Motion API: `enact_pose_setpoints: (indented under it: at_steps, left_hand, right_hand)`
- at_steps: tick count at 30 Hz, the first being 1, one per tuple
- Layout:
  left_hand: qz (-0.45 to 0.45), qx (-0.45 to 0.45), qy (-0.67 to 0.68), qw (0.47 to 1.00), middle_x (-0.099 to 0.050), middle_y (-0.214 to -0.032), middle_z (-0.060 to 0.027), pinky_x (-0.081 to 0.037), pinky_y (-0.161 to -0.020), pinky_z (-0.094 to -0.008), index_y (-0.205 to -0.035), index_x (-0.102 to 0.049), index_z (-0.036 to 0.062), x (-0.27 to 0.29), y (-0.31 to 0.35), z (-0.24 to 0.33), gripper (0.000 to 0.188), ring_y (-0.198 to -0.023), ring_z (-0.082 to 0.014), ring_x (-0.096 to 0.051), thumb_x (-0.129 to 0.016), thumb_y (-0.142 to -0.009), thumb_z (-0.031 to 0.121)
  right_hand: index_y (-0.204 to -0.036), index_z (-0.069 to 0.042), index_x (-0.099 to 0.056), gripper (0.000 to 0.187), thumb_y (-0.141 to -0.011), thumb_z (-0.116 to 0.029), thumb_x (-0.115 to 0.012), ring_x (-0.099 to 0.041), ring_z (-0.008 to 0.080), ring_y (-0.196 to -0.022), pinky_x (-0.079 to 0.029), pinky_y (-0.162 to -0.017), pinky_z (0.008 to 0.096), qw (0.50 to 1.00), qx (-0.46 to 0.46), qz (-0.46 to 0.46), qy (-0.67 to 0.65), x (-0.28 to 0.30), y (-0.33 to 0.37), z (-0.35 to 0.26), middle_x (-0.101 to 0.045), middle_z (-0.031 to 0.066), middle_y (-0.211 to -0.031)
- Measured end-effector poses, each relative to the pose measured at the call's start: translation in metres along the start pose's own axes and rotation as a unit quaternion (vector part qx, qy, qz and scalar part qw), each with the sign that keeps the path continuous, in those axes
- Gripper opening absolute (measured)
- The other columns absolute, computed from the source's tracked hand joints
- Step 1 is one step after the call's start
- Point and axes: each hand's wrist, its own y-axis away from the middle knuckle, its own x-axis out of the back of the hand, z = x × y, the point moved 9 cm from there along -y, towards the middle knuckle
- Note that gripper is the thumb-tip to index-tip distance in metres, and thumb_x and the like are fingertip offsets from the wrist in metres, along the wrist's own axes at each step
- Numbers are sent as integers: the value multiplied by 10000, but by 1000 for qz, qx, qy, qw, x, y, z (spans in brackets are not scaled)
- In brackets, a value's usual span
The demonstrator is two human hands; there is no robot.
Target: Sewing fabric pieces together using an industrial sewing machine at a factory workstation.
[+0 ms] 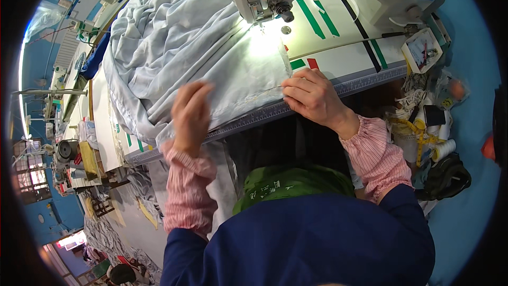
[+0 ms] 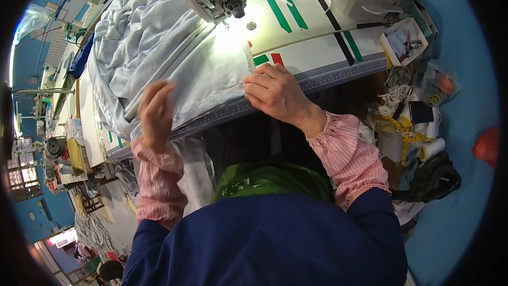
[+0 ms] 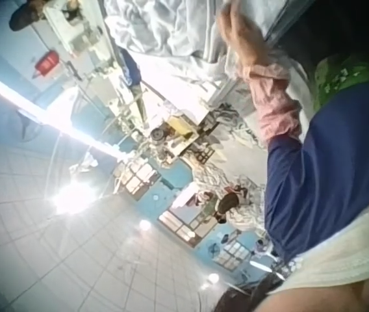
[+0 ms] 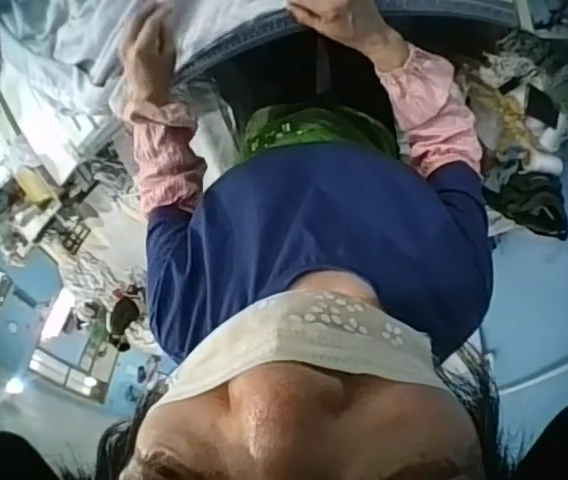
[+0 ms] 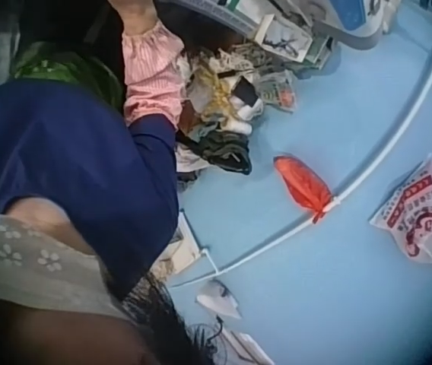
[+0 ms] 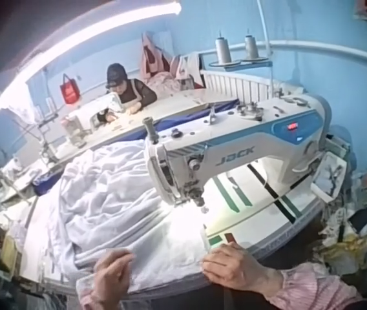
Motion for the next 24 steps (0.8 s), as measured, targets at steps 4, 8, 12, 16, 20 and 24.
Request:
enact_pose_setpoints:
  at_steps: [4, 8, 12, 16, 20, 24]
  left_hand:
    - [-90, -100, 48, 990, -643, -1140, -159, -499, -914, -388, -1072, -653, -14, -71, -68, 29, 323, -1082, -342, -594, -567, -765, -70]
    - [-167, -83, -16, 982, -644, -1069, -153, -502, -885, -396, -963, -662, -22, -116, -102, 17, 219, -1050, -335, -599, -564, -769, -45]
    - [-243, -20, -77, 967, -650, -1070, -198, -473, -937, -387, -1120, -674, -13, -144, -110, -7, 290, -1040, -354, -606, -583, -853, 50]
    - [-180, -55, -51, 981, -654, -1014, -199, -463, -934, -402, -1088, -692, -12, -142, -105, -4, 265, -1019, -352, -607, -607, -867, 108]
    - [-125, -86, -12, 988, -658, -971, -191, -460, -888, -423, -975, -698, -21, -139, -104, -1, 197, -962, -357, -604, -607, -891, 133]
    - [-133, -71, 4, 989, -655, -938, -184, -460, -857, -430, -927, -664, -17, -140, -110, -4, 168, -936, -359, -600, -604, -903, 138]
  right_hand:
    - [-924, -72, -696, 249, -692, -52, -784, -625, 208, -917, -497, -781, 346, 1000, -9, 0, -8, 1, -4, 0, -689, 13, -965]
    - [-906, -53, -695, 223, -698, -13, -762, -623, 216, -890, -501, -775, 343, 999, -34, 15, -18, 0, -6, 0, -685, 30, -928]
    - [-894, -43, -689, 213, -693, 5, -744, -610, 220, -855, -500, -762, 337, 999, -34, 31, 21, 2, 2, -8, -676, 33, -909]
    - [-887, -37, -683, 212, -688, 13, -737, -599, 225, -839, -500, -756, 344, 999, -27, 43, 11, 9, 11, -16, -666, 31, -900]
    - [-860, -40, -678, 195, -685, 23, -738, -594, 230, -848, -503, -754, 353, 998, -50, 26, -9, 9, 7, -11, -645, 43, -904]
    - [-866, -41, -673, 194, -690, 17, -727, -596, 249, -863, -506, -772, 374, 994, -105, -14, -12, 3, 0, 2, -624, 65, -939]
